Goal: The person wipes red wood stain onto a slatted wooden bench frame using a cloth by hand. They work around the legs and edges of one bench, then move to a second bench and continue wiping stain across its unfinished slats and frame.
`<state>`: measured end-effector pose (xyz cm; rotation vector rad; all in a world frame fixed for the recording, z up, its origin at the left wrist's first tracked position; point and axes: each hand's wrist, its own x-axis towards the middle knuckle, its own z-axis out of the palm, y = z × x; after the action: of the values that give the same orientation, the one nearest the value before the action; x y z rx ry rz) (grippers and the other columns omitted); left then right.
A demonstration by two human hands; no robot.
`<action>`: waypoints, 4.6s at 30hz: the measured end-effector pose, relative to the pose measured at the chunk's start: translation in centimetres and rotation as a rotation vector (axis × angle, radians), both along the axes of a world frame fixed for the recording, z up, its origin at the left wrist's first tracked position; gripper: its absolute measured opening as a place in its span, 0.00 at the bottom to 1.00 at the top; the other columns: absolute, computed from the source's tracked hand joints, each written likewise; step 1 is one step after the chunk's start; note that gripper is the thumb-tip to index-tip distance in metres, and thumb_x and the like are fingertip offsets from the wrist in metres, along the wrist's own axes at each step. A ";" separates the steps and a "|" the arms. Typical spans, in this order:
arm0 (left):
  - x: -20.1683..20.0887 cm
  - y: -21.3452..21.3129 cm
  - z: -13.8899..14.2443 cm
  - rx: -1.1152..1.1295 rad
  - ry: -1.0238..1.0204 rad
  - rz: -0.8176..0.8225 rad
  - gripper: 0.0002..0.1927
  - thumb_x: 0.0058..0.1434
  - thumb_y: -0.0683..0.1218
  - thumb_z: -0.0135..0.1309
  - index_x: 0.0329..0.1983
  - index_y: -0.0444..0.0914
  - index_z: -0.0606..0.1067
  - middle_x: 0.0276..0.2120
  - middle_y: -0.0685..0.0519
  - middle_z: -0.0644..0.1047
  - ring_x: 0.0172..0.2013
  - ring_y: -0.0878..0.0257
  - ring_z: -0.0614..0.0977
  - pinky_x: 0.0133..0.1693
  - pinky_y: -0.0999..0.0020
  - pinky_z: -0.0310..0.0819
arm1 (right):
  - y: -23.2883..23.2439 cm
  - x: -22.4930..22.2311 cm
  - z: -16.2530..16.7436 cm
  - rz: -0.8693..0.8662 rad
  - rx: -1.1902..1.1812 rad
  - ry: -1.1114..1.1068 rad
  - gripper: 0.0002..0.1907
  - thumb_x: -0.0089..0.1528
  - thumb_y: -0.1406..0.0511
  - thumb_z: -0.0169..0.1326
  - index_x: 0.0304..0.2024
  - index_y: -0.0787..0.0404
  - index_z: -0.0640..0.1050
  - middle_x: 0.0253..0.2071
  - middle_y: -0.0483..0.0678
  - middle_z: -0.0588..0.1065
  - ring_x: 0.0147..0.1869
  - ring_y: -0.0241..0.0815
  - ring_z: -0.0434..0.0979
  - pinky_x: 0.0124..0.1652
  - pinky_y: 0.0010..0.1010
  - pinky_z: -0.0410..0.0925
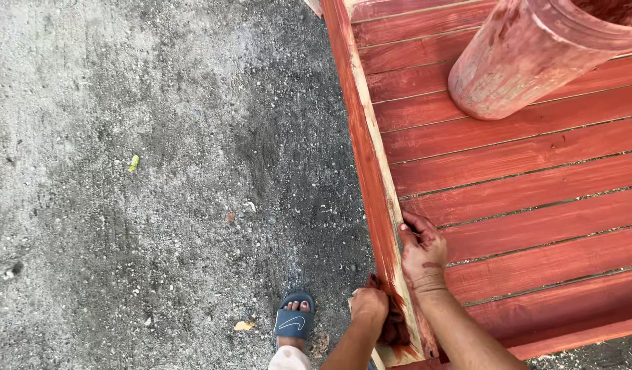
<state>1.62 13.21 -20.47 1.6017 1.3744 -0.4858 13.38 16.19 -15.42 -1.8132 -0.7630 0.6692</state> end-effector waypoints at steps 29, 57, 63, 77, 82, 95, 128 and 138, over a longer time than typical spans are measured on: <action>5.7 16.1 10.9 0.592 -0.659 0.979 0.21 0.64 0.42 0.52 0.61 0.36 0.71 0.46 0.45 0.76 0.48 0.50 0.78 0.52 0.54 0.71 | 0.1 1.2 -0.7 -0.185 0.094 0.575 0.18 0.72 0.61 0.49 0.53 0.70 0.81 0.48 0.51 0.80 0.45 0.42 0.75 0.46 0.35 0.68; 4.5 5.6 7.5 0.518 -0.786 1.034 0.19 0.60 0.40 0.53 0.56 0.37 0.74 0.56 0.43 0.74 0.57 0.48 0.74 0.61 0.58 0.67 | 0.5 0.2 4.0 -0.145 0.073 0.795 0.22 0.70 0.59 0.46 0.54 0.71 0.78 0.48 0.55 0.81 0.48 0.46 0.81 0.51 0.37 0.73; 1.7 -2.3 9.8 0.422 -0.567 0.816 0.17 0.58 0.40 0.53 0.52 0.38 0.79 0.51 0.43 0.77 0.55 0.48 0.76 0.59 0.58 0.70 | 0.3 0.9 3.3 -0.108 0.028 0.826 0.23 0.69 0.57 0.46 0.55 0.68 0.79 0.47 0.57 0.80 0.44 0.50 0.80 0.48 0.44 0.74; -1.2 -2.2 13.3 0.089 -0.127 -0.390 0.16 0.58 0.46 0.55 0.45 0.33 0.82 0.46 0.37 0.82 0.49 0.43 0.85 0.45 0.47 0.82 | 0.1 2.4 -1.4 -0.055 0.142 0.476 0.19 0.70 0.58 0.53 0.53 0.67 0.81 0.51 0.48 0.81 0.53 0.36 0.78 0.55 0.29 0.69; -0.8 -1.3 7.6 0.051 -0.037 -0.342 0.18 0.71 0.49 0.44 0.53 0.36 0.80 0.51 0.40 0.81 0.51 0.42 0.83 0.47 0.46 0.80 | 0.2 2.1 -1.7 -0.068 0.133 0.358 0.19 0.69 0.58 0.55 0.53 0.67 0.82 0.48 0.47 0.81 0.50 0.35 0.76 0.53 0.28 0.68; -1.2 -0.9 4.7 0.069 -0.056 -0.660 0.19 0.67 0.46 0.44 0.55 0.38 0.81 0.56 0.43 0.78 0.58 0.48 0.79 0.54 0.53 0.75 | -0.3 1.1 -1.4 -0.094 0.089 0.227 0.14 0.69 0.62 0.53 0.51 0.64 0.82 0.46 0.44 0.81 0.51 0.32 0.77 0.54 0.25 0.68; -4.0 0.1 2.6 -0.154 -0.114 0.037 0.19 0.55 0.54 0.62 0.49 0.44 0.81 0.54 0.43 0.77 0.55 0.46 0.79 0.57 0.54 0.74 | 0.2 1.3 0.0 -0.008 0.086 0.059 0.08 0.68 0.69 0.55 0.47 0.65 0.81 0.43 0.42 0.76 0.49 0.31 0.74 0.52 0.25 0.68; -3.8 -0.1 3.4 -0.018 -0.225 -0.200 0.18 0.56 0.44 0.56 0.50 0.34 0.79 0.55 0.39 0.78 0.54 0.44 0.80 0.55 0.53 0.76 | 0.4 1.2 0.9 0.019 0.049 -0.041 0.07 0.70 0.69 0.54 0.47 0.65 0.80 0.40 0.43 0.76 0.45 0.33 0.73 0.49 0.26 0.67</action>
<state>-2.23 13.06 -17.09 1.7309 1.0460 -0.4200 14.60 16.58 -14.53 -1.7819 -0.8180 0.6223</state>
